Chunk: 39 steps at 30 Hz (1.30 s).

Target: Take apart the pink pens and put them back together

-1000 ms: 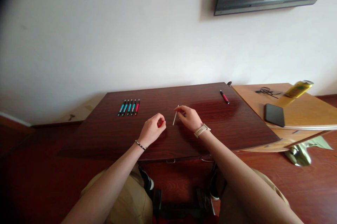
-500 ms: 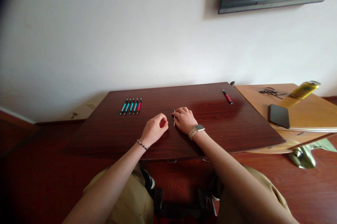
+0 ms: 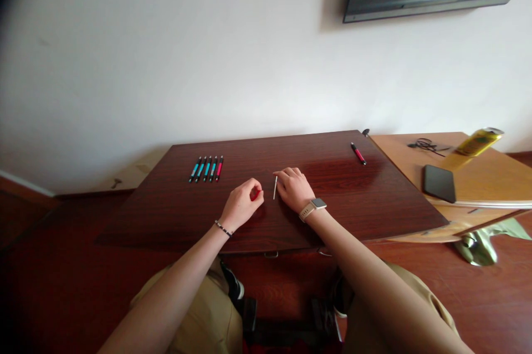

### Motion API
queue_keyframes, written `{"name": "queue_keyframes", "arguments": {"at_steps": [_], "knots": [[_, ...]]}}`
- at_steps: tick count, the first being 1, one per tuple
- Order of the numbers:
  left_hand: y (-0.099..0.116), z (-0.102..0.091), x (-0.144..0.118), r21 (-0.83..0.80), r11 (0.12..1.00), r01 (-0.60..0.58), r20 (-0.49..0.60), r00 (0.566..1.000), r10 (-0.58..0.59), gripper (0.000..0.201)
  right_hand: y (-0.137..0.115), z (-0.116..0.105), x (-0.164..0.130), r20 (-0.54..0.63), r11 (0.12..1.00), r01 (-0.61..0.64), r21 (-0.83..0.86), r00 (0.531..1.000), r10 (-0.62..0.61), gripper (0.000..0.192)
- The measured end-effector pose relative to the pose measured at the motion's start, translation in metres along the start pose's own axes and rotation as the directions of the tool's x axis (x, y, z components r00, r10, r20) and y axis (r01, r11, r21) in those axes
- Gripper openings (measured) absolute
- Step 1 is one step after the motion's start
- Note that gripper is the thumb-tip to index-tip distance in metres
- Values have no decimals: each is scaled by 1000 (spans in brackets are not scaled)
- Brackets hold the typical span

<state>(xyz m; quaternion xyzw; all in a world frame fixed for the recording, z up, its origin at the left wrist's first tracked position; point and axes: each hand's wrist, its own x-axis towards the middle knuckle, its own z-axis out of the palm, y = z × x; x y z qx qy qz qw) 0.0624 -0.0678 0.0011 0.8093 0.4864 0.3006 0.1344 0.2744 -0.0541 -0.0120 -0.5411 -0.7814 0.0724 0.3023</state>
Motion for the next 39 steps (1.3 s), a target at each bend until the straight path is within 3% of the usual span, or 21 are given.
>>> {"name": "queue_keyframes", "arguments": {"at_steps": [3, 7, 12, 15, 17, 21, 29, 39], "knots": [[-2, 2, 1, 3, 1000, 8, 12, 1000, -8, 8, -10, 0, -8, -25, 977, -52, 208, 998, 59, 31], [-5, 3, 1, 71, 997, -40, 29, 999, 38, 7, -27, 5, -22, 104, 841, -183, 509, 983, 152, 30], [-6, -1, 2, 253, 952, -173, 34, 985, 170, 6, -36, 7, -30, 300, 469, -360, 806, 933, 199, 39], [-3, -5, 2, 336, 915, -221, 56, 975, 215, 7, -36, 5, -30, 391, 257, -451, 855, 885, 253, 40], [-1, -8, 2, 375, 893, -248, 74, 968, 238, 8, -37, 3, -30, 426, 175, -478, 861, 865, 265, 38], [4, -11, 1, 418, 854, -310, 110, 950, 291, 11, -38, 3, -30, 456, 122, -500, 857, 847, 271, 37], [11, -19, 2, 444, 809, -386, 183, 923, 340, 14, -37, 6, -26, 466, 160, -509, 846, 851, 243, 35], [14, -28, 2, 424, 781, -459, 234, 889, 395, 16, -38, 9, -28, 499, 36, -518, 855, 839, 216, 32]]}}
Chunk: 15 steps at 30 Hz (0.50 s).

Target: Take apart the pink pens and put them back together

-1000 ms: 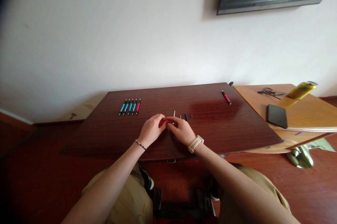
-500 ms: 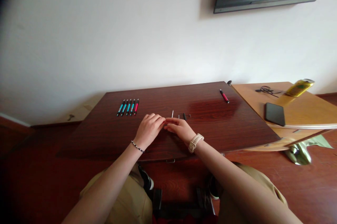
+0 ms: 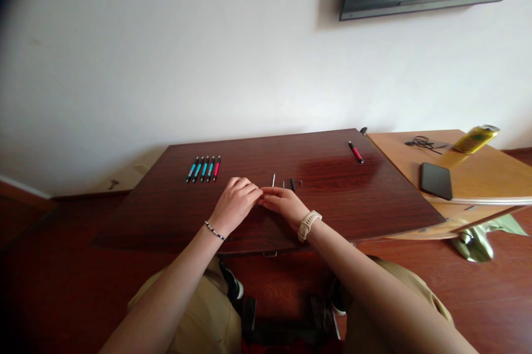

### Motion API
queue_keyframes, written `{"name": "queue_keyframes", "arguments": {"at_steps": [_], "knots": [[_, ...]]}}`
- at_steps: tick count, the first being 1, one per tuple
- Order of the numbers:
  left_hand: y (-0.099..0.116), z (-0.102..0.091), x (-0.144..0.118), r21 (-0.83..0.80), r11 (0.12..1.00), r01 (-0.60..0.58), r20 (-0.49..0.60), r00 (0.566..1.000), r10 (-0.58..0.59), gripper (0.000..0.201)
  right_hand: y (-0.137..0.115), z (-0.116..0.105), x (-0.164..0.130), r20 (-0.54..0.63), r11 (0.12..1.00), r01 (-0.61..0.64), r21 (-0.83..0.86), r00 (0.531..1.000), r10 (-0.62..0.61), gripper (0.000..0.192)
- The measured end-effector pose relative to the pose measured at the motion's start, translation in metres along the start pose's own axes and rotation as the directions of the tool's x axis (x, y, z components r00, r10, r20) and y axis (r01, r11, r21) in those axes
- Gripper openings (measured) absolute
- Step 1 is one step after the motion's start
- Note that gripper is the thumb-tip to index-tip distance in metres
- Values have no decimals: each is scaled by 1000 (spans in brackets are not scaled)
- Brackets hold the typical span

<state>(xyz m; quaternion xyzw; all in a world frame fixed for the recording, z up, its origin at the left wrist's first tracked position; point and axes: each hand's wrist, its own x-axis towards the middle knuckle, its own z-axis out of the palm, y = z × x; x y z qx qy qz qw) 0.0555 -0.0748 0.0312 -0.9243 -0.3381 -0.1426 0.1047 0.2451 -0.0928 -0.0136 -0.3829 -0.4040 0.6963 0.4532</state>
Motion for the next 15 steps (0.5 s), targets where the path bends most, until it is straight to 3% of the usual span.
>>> {"name": "queue_keyframes", "arguments": {"at_steps": [15], "knots": [[-4, 5, -2, -33, 999, 33, -48, 998, -35, 12, -1, -2, 2, 4, 1000, 27, -15, 1000, -27, 40]]}}
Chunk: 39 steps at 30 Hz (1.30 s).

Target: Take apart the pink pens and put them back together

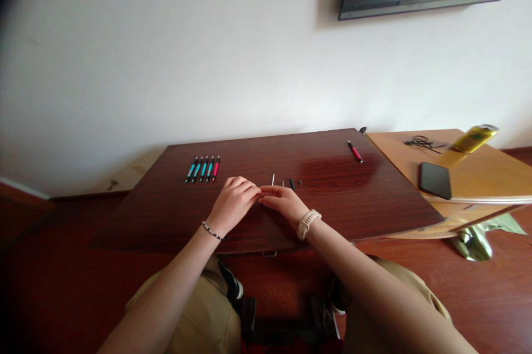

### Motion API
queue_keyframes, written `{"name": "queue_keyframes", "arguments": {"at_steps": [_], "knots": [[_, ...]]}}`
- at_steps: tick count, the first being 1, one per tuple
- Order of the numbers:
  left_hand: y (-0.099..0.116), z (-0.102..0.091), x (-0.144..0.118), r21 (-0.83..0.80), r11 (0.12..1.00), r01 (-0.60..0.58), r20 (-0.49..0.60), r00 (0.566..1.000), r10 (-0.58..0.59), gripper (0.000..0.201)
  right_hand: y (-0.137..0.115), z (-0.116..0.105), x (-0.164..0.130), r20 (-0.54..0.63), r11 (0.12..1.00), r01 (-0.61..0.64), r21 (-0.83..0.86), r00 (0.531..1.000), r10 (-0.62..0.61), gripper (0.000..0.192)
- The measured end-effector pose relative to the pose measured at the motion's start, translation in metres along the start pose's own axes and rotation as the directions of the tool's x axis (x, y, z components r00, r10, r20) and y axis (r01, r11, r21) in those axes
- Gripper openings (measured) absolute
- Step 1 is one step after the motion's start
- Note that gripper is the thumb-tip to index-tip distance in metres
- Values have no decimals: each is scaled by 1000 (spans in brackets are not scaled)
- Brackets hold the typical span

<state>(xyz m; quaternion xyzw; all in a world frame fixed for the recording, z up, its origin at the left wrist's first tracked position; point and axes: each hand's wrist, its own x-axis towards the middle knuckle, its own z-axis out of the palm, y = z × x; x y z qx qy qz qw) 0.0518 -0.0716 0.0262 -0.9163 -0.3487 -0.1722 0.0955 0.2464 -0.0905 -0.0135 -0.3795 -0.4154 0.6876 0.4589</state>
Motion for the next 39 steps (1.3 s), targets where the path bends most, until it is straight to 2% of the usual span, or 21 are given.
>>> {"name": "queue_keyframes", "arguments": {"at_steps": [6, 10, 18, 23, 27, 32, 39], "knots": [[0, -4, -2, -1, 1000, -29, -30, 999, 29, 14, -1, -1, 1, 15, 998, 10, -55, 1000, -9, 38], [-1, -4, -3, -30, 999, -22, -48, 999, 21, 15, 0, -3, 3, -26, 994, 34, -103, 999, -37, 39], [1, -2, -4, -128, 991, 33, -65, 997, -42, 12, 7, -10, 11, -60, 992, 51, -114, 997, -58, 38], [-2, 0, -5, -159, 984, 85, -62, 993, -96, 9, 8, -15, 14, -67, 979, 98, -179, 991, -112, 38], [-2, 2, -5, -166, 979, 122, -34, 991, -129, 7, 7, -17, 14, -33, 943, 175, -283, 981, -192, 35], [-2, 3, -4, -179, 975, 134, -1, 991, -136, 7, 4, -14, 13, -13, 835, 289, -468, 943, -333, 30], [-1, 2, -4, -121, 986, 112, 4, 994, -113, 5, -3, -9, 10, 10, 801, 318, -508, 931, -364, 30]]}}
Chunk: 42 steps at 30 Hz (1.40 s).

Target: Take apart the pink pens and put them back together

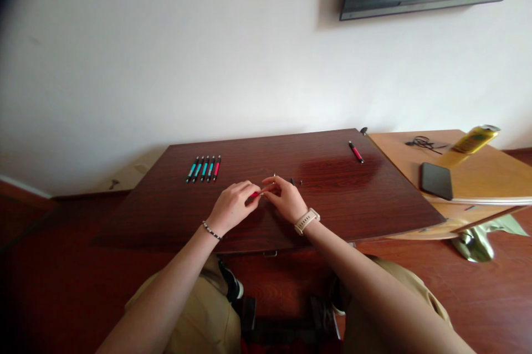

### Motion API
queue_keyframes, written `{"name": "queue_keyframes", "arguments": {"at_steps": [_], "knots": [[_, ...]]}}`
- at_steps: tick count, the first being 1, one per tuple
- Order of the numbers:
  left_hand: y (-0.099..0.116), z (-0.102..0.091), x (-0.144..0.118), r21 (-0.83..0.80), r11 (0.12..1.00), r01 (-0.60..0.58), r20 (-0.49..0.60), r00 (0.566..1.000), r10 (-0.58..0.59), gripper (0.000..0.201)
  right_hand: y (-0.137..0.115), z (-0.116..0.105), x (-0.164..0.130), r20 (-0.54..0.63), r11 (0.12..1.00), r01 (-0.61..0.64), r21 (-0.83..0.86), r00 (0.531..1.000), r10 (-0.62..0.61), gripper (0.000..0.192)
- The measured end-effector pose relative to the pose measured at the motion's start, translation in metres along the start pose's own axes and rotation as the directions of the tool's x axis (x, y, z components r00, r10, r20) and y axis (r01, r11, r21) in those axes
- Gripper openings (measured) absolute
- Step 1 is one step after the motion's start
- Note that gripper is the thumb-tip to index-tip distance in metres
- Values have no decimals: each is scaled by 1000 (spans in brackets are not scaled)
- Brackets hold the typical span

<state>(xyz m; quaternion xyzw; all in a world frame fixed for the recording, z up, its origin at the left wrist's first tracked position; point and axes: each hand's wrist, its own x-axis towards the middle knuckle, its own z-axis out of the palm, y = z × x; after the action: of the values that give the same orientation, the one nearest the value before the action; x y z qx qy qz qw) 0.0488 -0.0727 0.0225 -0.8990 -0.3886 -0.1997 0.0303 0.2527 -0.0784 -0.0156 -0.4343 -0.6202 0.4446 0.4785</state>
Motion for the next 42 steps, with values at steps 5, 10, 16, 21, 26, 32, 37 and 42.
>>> {"name": "queue_keyframes", "arguments": {"at_steps": [5, 10, 16, 21, 26, 32, 37, 42], "knots": [[-4, 1, -1, -8, 1000, -26, 16, 1000, 26, 7, -1, -7, 2, 57, 999, 9, -48, 998, -6, 34], [-6, 3, 0, -43, 997, -63, -3, 998, 63, 12, -4, -11, 2, 96, 998, -54, 32, 994, 51, 38], [-8, 3, -1, -98, 991, -90, -20, 996, 88, 15, -4, -11, 2, 118, 971, -139, 192, 986, 118, 47], [-8, 5, 0, -132, 988, -76, -40, 997, 71, 14, -2, -10, 2, 127, 935, -210, 287, 976, 180, 50], [-7, 4, 2, -231, 973, -22, -40, 999, 13, 7, -2, -10, -1, 162, 859, -307, 409, 951, 263, 59], [-11, 12, 4, -439, 894, 84, -1, 996, -94, 8, -8, -11, -4, 116, 799, -323, 508, 944, 309, 66], [-22, 28, 11, -455, 878, 145, 14, 988, -156, 11, -12, -16, -5, -5, 850, -273, 450, 951, 308, 58], [-30, 43, 21, -391, 891, 231, 73, 973, -220, 9, -13, -21, -7, -20, 863, -287, 415, 946, 325, 50]]}}
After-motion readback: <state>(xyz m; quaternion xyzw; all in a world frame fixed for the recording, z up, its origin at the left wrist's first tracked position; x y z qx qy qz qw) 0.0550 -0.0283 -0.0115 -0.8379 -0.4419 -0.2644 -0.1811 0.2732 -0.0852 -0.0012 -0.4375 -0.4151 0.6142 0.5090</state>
